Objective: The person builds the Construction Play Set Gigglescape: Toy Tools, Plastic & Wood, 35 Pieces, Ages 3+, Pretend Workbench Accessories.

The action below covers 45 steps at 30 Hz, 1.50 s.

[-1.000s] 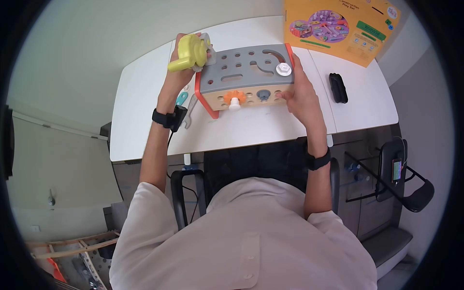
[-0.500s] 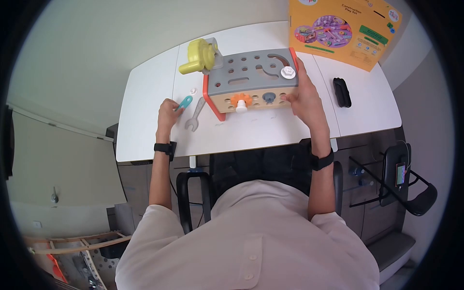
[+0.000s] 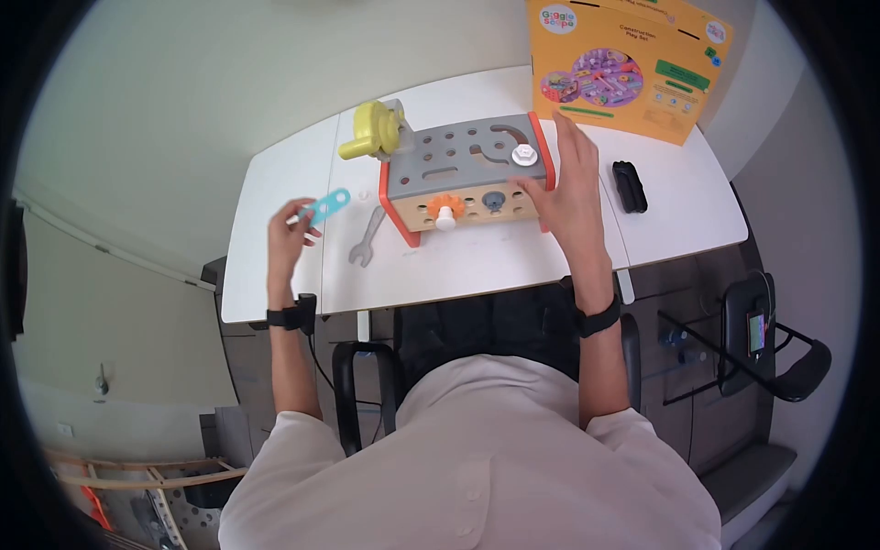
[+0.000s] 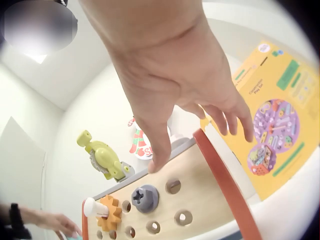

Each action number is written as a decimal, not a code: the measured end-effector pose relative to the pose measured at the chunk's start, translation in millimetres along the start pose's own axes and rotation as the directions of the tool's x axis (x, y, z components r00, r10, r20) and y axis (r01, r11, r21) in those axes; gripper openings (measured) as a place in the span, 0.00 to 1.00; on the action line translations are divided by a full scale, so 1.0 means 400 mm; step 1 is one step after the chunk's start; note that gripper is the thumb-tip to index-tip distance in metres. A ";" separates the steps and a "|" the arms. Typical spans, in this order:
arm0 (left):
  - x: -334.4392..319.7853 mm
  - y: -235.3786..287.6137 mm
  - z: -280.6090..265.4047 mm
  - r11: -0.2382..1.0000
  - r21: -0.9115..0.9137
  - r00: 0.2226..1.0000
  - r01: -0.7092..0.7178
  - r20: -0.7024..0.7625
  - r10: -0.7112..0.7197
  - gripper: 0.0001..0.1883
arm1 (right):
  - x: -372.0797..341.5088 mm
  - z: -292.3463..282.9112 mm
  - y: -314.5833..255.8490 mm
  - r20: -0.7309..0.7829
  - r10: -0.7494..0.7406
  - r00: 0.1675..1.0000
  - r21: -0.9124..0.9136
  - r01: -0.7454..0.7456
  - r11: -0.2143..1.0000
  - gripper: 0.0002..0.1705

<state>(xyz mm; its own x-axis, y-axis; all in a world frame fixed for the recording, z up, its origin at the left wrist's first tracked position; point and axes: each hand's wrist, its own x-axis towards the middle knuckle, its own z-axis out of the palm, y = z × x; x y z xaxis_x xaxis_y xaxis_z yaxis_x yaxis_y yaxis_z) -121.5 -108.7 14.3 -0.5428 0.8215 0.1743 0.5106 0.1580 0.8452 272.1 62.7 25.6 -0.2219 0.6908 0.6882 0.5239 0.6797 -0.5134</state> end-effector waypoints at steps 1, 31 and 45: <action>-0.016 0.057 -0.014 0.996 -0.033 0.996 -0.082 0.018 0.082 0.12 | 0.003 -0.010 -0.023 -0.068 -0.084 0.994 -0.007 0.084 0.996 0.47; 0.041 0.177 0.244 0.989 -0.063 0.973 -0.132 0.183 0.142 0.18 | 0.037 0.200 -0.102 0.183 -0.230 0.956 0.298 0.169 0.939 0.23; 0.134 -0.066 0.196 0.917 0.338 0.977 -0.212 0.045 0.209 0.12 | 0.091 0.264 -0.085 0.262 -0.195 0.945 0.300 0.112 0.947 0.22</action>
<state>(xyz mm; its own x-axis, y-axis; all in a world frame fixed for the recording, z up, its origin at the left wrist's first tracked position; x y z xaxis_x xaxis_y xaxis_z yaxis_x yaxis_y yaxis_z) -111.8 -25.7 -38.2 -0.3937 0.8601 0.3243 0.8087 0.1564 0.5671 159.3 90.8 13.9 -0.5271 0.5852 0.6162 0.2248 0.7953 -0.5630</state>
